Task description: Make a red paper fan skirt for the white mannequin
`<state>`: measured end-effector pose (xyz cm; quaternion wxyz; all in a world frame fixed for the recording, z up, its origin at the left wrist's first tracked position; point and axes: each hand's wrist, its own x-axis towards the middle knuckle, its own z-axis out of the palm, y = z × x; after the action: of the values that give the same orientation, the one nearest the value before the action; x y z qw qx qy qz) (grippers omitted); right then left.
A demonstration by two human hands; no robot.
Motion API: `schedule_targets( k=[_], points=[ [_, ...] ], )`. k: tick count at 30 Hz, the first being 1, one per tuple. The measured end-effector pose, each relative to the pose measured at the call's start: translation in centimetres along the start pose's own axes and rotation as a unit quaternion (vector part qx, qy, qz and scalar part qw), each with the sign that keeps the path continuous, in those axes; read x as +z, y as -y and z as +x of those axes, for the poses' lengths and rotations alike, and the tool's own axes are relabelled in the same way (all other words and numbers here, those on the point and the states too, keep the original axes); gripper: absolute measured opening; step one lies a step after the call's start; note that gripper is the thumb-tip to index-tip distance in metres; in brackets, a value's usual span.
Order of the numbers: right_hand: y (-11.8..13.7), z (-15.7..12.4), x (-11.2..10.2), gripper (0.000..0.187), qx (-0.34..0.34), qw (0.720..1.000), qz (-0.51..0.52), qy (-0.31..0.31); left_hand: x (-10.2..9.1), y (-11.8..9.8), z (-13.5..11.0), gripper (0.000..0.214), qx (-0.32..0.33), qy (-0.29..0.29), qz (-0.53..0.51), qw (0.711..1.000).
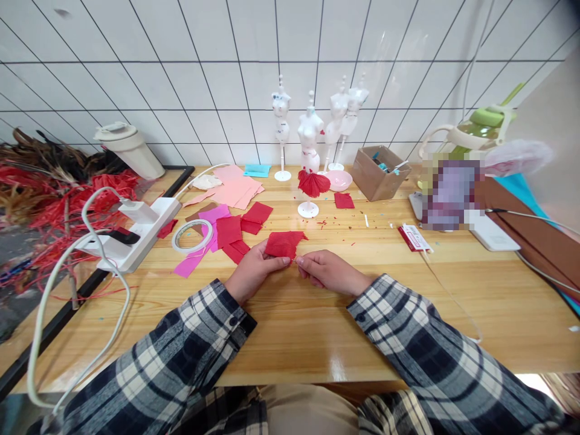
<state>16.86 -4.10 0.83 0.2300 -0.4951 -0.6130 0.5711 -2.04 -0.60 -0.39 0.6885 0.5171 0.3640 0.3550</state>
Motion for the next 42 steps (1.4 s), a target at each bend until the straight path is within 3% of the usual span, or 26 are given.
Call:
schedule_targets(
  k=[8,13,32,42],
  points=[
    [0.14,-0.15,-0.06,0.041,0.016,1.0,-0.002,0.001,0.31,-0.17,0.01,0.028,-0.006,-0.045,-0.064,0.997],
    [0.04,-0.05,-0.02,0.043,0.014,1.0,0.007,-0.024,0.48,-0.34,-0.02,0.03,-0.004,-0.036,-0.061,0.997],
    [0.13,-0.03,0.01,0.042,0.006,1.0,0.007,-0.006,0.24,-0.1,0.0,0.029,-0.001,-0.016,-0.042,0.999],
    [0.34,-0.15,-0.11,0.043,0.016,1.0,0.006,-0.013,0.52,-0.45,-0.12,0.028,-0.014,-0.037,-0.069,0.997]
  ],
)
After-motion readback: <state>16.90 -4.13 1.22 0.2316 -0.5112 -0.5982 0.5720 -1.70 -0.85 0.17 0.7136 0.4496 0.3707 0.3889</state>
